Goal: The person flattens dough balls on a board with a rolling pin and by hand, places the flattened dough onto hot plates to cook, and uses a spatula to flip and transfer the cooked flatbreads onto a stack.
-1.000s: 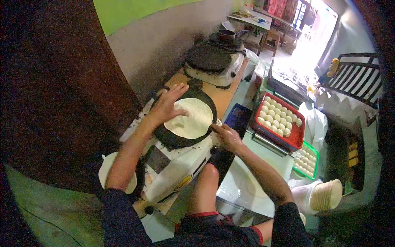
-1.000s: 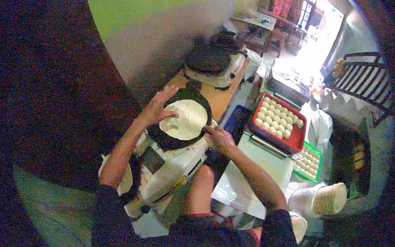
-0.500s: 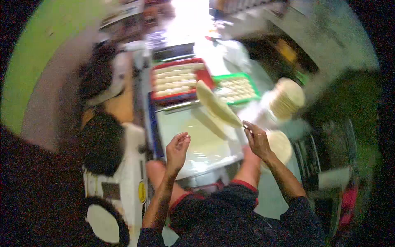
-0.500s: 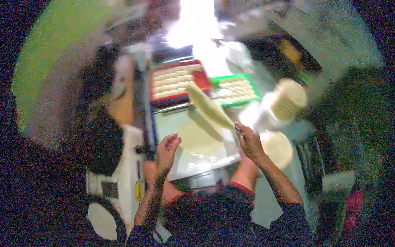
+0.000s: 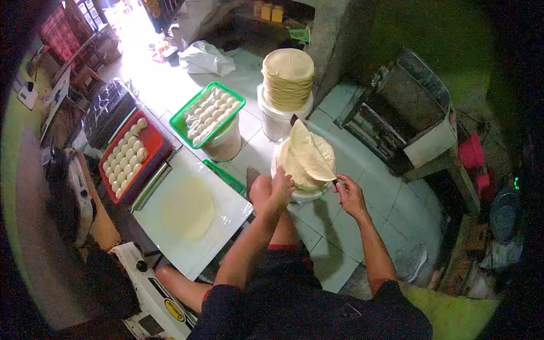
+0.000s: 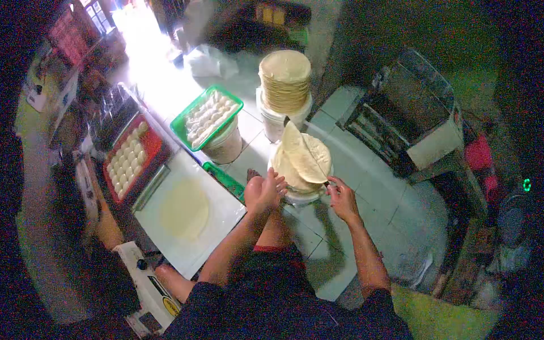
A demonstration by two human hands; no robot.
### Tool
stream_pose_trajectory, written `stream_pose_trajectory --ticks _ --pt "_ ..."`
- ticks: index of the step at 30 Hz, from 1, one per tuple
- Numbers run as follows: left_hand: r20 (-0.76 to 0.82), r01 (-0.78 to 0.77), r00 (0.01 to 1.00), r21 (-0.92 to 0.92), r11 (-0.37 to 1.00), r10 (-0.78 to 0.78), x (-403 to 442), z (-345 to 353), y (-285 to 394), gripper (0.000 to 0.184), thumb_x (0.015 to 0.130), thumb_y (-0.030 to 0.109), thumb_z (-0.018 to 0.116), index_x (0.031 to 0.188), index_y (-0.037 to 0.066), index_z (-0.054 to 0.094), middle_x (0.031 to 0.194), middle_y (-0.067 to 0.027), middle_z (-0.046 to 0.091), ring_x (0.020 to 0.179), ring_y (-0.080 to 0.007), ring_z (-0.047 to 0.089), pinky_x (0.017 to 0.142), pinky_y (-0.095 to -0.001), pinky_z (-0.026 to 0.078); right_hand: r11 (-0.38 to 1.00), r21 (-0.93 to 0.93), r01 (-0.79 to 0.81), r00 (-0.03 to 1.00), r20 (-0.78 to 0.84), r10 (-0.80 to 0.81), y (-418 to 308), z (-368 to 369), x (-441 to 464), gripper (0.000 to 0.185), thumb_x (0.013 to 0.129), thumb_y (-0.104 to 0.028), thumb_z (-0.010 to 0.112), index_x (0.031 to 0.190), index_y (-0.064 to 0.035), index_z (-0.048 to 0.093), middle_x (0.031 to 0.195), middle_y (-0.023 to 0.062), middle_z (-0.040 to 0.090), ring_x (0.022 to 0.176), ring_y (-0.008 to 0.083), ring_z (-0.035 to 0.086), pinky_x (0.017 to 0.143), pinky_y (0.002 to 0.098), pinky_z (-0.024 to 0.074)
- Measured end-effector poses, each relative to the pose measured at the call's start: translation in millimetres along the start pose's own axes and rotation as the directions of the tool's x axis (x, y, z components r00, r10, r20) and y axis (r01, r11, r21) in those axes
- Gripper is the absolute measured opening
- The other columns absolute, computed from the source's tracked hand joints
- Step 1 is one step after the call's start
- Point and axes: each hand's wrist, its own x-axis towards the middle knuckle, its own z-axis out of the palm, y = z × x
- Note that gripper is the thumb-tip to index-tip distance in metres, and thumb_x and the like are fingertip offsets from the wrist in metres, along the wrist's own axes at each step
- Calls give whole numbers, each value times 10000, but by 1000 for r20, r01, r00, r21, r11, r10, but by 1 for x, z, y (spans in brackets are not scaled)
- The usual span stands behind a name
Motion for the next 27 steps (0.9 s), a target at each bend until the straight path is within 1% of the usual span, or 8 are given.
stream_pose_trajectory --ticks 4,7,10,14,17,20,23,27 --pt "-104 -4 994 112 994 16 36 -6 -23 434 1000 371 567 1165 -31 563 1008 -173 681 805 -268 685 694 -377 588 948 294 -125 973 224 59 29 4 21 330 1017 -190 555 1332 -96 587 905 106 723 764 120 679 527 279 523" --pt "-209 -34 973 278 960 95 95 -24 -71 561 961 476 549 1173 -41 603 989 -174 699 862 -275 681 775 -390 551 952 284 -112 977 205 54 82 30 54 344 982 -162 607 1308 -55 596 949 95 710 623 133 636 535 286 515" --pt "-201 -58 954 608 792 224 138 -43 -110 551 896 414 627 1209 -40 611 1033 -215 706 940 -316 687 865 -411 534 960 -75 269 961 84 -262 120 40 64 386 891 -149 721 1251 -57 617 962 85 703 697 152 648 634 309 549" --pt "-258 54 934 784 618 246 84 -5 -85 666 792 249 731 1386 32 523 1298 -247 604 1185 -372 601 993 -453 476 949 -198 245 961 -83 -265 132 34 63 304 854 -155 745 1120 -44 650 934 108 704 773 210 674 721 350 554" --pt "336 -356 701 929 -99 629 49 12 -92 776 800 236 733 1484 72 406 1524 -225 399 1382 -371 418 1072 -514 395 946 -242 214 957 -145 -253 139 35 70 251 901 -222 698 1064 -34 669 895 130 712 742 226 674 717 364 551" --pt "592 -487 805 695 -528 37 52 -1 -109 852 816 228 727 1546 117 302 1638 -185 177 1461 -369 272 1103 -563 337 972 -213 98 969 -204 -142 152 37 81 262 946 -282 638 965 -29 704 791 135 715 697 256 689 672 379 532" --pt "730 -619 610 682 -390 308 23 -2 -86 749 836 216 707 1506 107 392 1595 -213 290 1418 -382 352 1104 -537 351 975 -209 78 957 -259 -133 154 45 83 277 949 -296 636 920 -32 713 747 120 709 682 251 693 643 381 517" --pt "615 -667 638 742 -66 463 -32 -34 2 570 842 167 702 1378 66 537 1476 -236 460 1357 -414 430 1114 -486 361 997 -69 44 964 -258 -61 119 80 53 264 921 -292 690 1016 -48 658 726 115 703 669 271 687 630 413 515"
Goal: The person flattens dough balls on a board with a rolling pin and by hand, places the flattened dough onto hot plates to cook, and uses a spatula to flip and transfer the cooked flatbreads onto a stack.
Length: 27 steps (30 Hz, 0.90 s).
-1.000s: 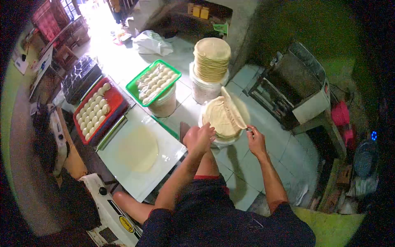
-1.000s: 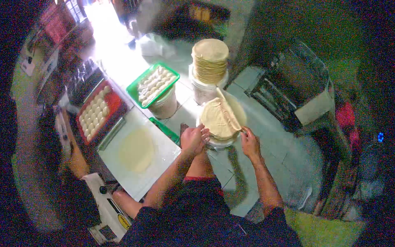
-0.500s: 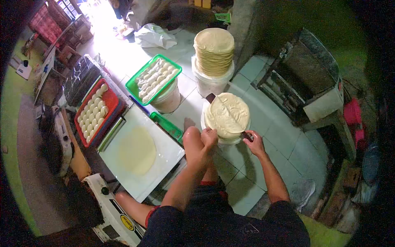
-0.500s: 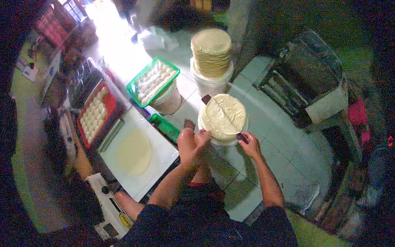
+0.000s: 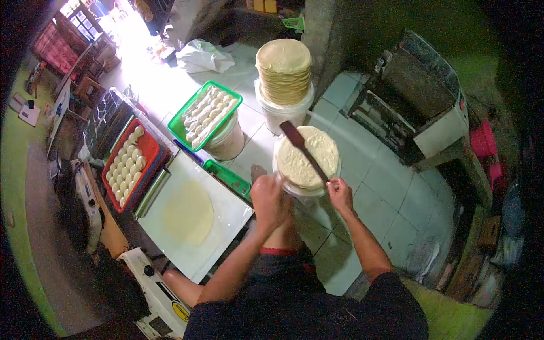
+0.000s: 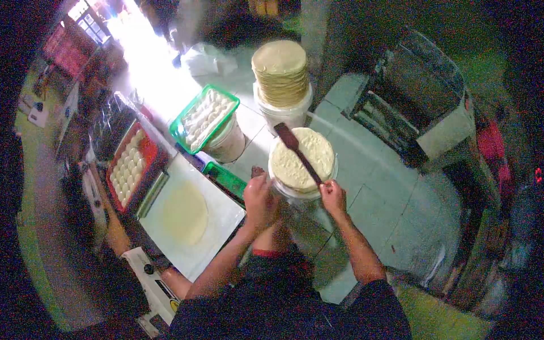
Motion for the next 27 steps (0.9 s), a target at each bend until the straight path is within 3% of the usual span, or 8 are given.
stream_pose_trajectory --ticks 1,5,13,15,17,21,24,27 --pt "-109 -81 992 -187 979 61 -10 -14 -30 513 847 148 699 1334 54 572 1435 -243 502 1334 -424 454 1112 -472 368 999 -23 -42 999 32 43 -13 1 -6 304 917 -263 694 1100 -38 604 886 143 687 771 295 670 683 415 515" --pt "-71 243 970 192 951 -234 -139 -99 -119 649 786 241 793 1328 29 507 1522 -282 357 1397 -465 359 1122 -541 347 972 -195 133 979 -126 -159 -27 16 -13 331 872 -193 706 1142 -57 571 1152 183 576 1153 370 532 954 493 433" --pt "202 118 931 622 774 -305 -215 -176 -203 394 924 167 590 1250 -36 500 1216 -277 572 1175 -478 534 1050 -615 381 943 183 276 937 169 -307 -166 45 -32 299 879 -112 666 1162 -17 641 1122 178 629 996 318 647 859 387 530" --pt "-56 461 879 352 814 -474 -185 -211 -200 341 921 171 576 1192 -17 489 963 -263 619 952 -465 591 983 -548 432 914 257 313 892 251 -376 -207 59 -37 235 892 -120 647 1100 -15 674 1009 173 683 898 294 683 812 375 546" --pt "111 469 818 438 767 -564 -164 -236 -211 339 920 164 573 1212 12 492 905 -240 650 915 -442 629 985 -600 408 898 262 353 805 405 -434 -238 85 -45 190 898 -144 638 1035 -29 702 929 174 701 853 312 690 798 374 546" --pt "-243 350 937 640 684 -252 -116 -299 -254 338 974 239 517 1228 16 512 884 -206 673 901 -372 672 1029 -663 337 775 312 550 558 554 -619 -283 178 -52 176 901 -189 632 948 -51 730 881 186 698 833 355 680 772 408 537" --pt "-488 501 858 729 466 -161 -55 -396 -212 350 962 196 561 1272 34 548 1018 -183 682 1005 -331 664 1088 -693 260 658 447 606 384 560 -734 -325 265 -54 182 902 -192 622 908 -45 730 904 201 693 858 382 660 785 459 521" --pt "-602 443 741 771 458 296 -40 -444 -184 334 914 225 637 1209 78 590 1186 -196 646 1089 -356 615 1116 -606 285 447 462 766 169 527 -833 -364 355 -48 172 890 -171 614 903 -46 732 893 206 671 920 390 635 821 470 509"
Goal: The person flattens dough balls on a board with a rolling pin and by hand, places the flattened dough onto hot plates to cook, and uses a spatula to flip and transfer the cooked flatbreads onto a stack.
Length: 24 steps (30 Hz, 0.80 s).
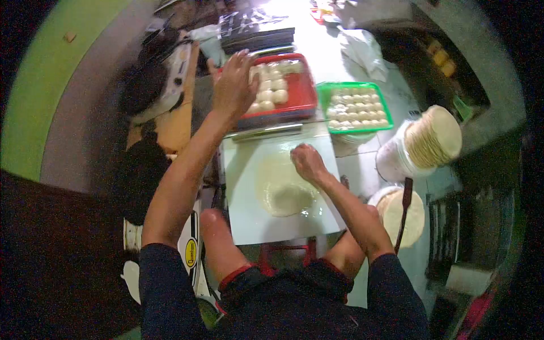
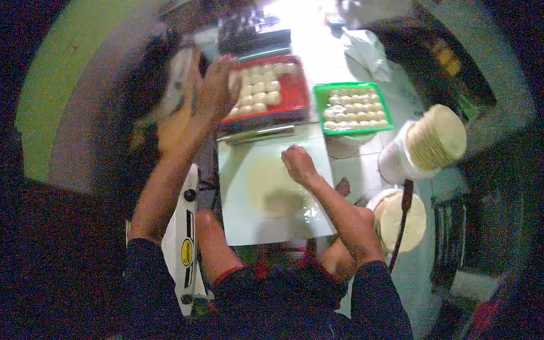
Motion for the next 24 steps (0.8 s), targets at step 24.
stream_pose_trajectory --ticks 24 --pt "676 891 452 -312 330 -582 -267 35 114 137 976 188 624 980 51 614 914 -136 658 892 -231 628 849 -427 473 918 392 58 -129 915 -383 60 8 145 579 871 -428 747 1267 -60 541 1104 128 650 1052 261 615 904 441 495"
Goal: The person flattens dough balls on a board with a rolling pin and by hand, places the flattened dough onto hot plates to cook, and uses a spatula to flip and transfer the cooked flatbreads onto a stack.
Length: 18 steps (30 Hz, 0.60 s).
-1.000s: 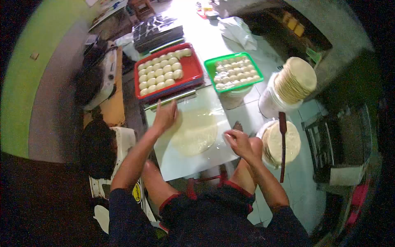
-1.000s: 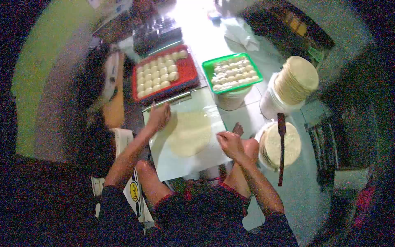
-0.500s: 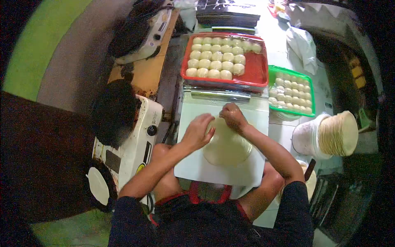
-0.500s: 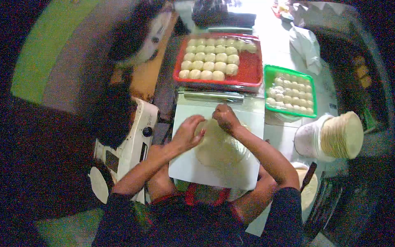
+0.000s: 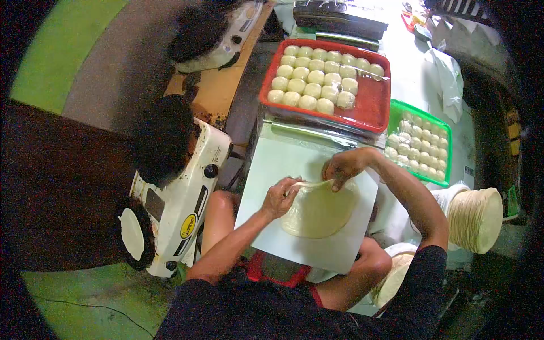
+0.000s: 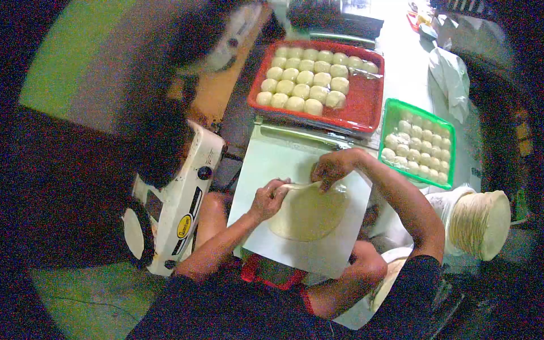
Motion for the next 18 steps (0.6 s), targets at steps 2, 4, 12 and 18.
stream_pose_trajectory --ticks 2,4,12,18 --pt "-69 174 980 -163 971 -187 -2 9 -2 255 1028 260 565 972 14 603 708 -93 532 718 -103 490 644 -325 427 883 469 19 997 -75 18 7 18 -11 613 890 -418 735 1332 -59 506 1164 106 629 1120 216 575 963 419 471" --pt "43 327 945 -227 918 -326 7 6 -10 299 1029 293 564 978 1 607 743 -63 559 732 -109 504 663 -319 436 703 703 108 969 -234 85 -2 44 -20 768 887 -403 741 1474 -50 393 1395 108 535 1289 222 476 1091 395 386" --pt "696 779 609 -438 448 -379 -47 -22 6 341 1001 385 570 1030 56 654 913 -71 668 755 -186 629 680 -360 516 775 631 44 985 -156 72 -76 86 -25 935 890 -86 706 1609 -85 108 1610 170 278 1237 209 500 1034 349 420" --pt "782 841 483 -288 459 -394 -90 -110 54 354 961 388 629 1107 74 703 1070 -60 698 917 -179 645 824 -343 526 861 502 -85 988 -71 139 -200 53 0 882 894 -194 730 1604 -143 210 1602 155 307 1415 227 337 1165 384 285"
